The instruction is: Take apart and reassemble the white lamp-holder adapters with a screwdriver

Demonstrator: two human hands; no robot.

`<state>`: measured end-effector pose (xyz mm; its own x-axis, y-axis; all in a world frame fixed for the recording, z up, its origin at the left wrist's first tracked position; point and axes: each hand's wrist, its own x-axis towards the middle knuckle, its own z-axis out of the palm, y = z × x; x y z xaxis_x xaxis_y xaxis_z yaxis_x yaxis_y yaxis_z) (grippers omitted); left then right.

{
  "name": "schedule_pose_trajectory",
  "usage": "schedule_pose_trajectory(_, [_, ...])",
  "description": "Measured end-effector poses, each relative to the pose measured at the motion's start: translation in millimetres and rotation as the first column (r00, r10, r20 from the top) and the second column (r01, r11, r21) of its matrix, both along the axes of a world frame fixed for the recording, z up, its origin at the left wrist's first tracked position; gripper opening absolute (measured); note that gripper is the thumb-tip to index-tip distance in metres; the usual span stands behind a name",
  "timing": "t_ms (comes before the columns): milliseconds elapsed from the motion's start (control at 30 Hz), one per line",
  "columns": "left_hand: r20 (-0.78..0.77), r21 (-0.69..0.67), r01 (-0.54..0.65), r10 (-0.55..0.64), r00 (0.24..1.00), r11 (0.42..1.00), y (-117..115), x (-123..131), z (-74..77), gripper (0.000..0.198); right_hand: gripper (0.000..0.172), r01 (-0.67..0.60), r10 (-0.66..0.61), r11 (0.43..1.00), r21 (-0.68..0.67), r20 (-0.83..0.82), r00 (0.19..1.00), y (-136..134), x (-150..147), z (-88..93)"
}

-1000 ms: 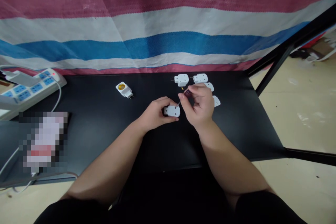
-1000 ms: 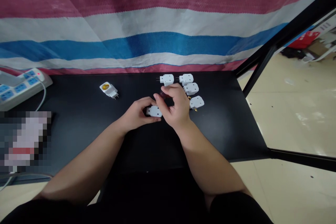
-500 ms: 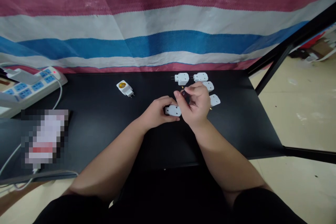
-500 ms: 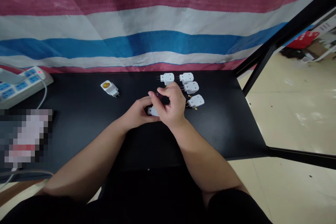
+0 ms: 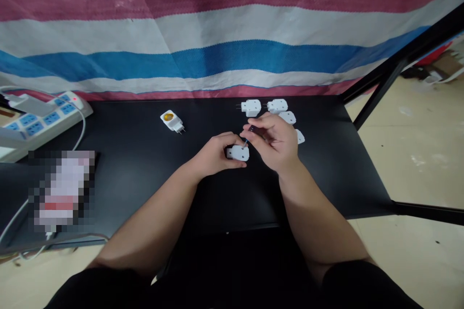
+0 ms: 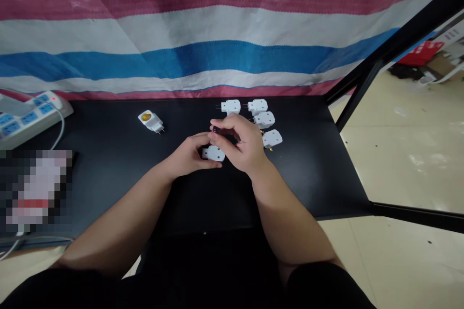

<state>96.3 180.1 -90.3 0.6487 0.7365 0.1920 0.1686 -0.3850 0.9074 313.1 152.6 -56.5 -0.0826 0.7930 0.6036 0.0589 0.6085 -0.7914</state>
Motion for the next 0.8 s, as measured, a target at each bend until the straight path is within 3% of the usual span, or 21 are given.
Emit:
schedule_pose_trajectory(133, [0.027, -0.069, 0.040, -0.039, 0.999, 0.997, 3.3, -3.6, -0.4, 0.048, 0.024, -0.258, 0.240, 0.951, -0.173, -0.119, 0.963, -2.8, -5.3, 6.3])
schedule_pose_trajectory(233, [0.028, -0.070, 0.048, -0.047, 0.999, 0.996, 5.5, -4.1, 1.3, 0.044, 0.022, -0.484, 0.409, 0.853, -0.194, -0.328, 0.852, 0.1, -13.7, 6.5])
schedule_pose_trajectory(300, [0.011, -0.056, 0.047, -0.047, 0.999, 0.997, 6.2, -3.4, 2.1, 0.043, 0.021, -0.549, 0.438, 0.820, -0.160, -0.442, 0.783, 1.4, -21.2, 4.4])
schedule_pose_trajectory(467, [0.013, -0.045, 0.027, -0.026, 1.000, 0.999, 5.6, -1.1, 0.3, 0.042, 0.019, -0.466, 0.373, 0.875, -0.130, -0.431, 0.822, 1.1, -29.0, -0.7])
schedule_pose_trajectory(633, [0.049, -0.076, 0.059, -0.055, 0.997, 0.995, 4.9, -1.2, -0.4, 0.043, 0.027, -0.316, 0.225, 0.915, -0.252, -0.331, 0.916, 5.2, -13.3, 4.9])
schedule_pose_trajectory(700, [0.044, -0.074, 0.074, -0.071, 0.997, 0.995, 4.9, -1.4, 0.5, 0.044, 0.034, -0.302, 0.190, 0.903, -0.305, -0.347, 0.918, 7.4, -8.4, 9.8])
schedule_pose_trajectory(800, [0.026, -0.076, 0.096, -0.095, 0.995, 0.992, 4.7, -1.0, 2.1, 0.047, 0.047, -0.397, 0.221, 0.843, -0.362, -0.440, 0.871, 7.8, -9.7, 16.2])
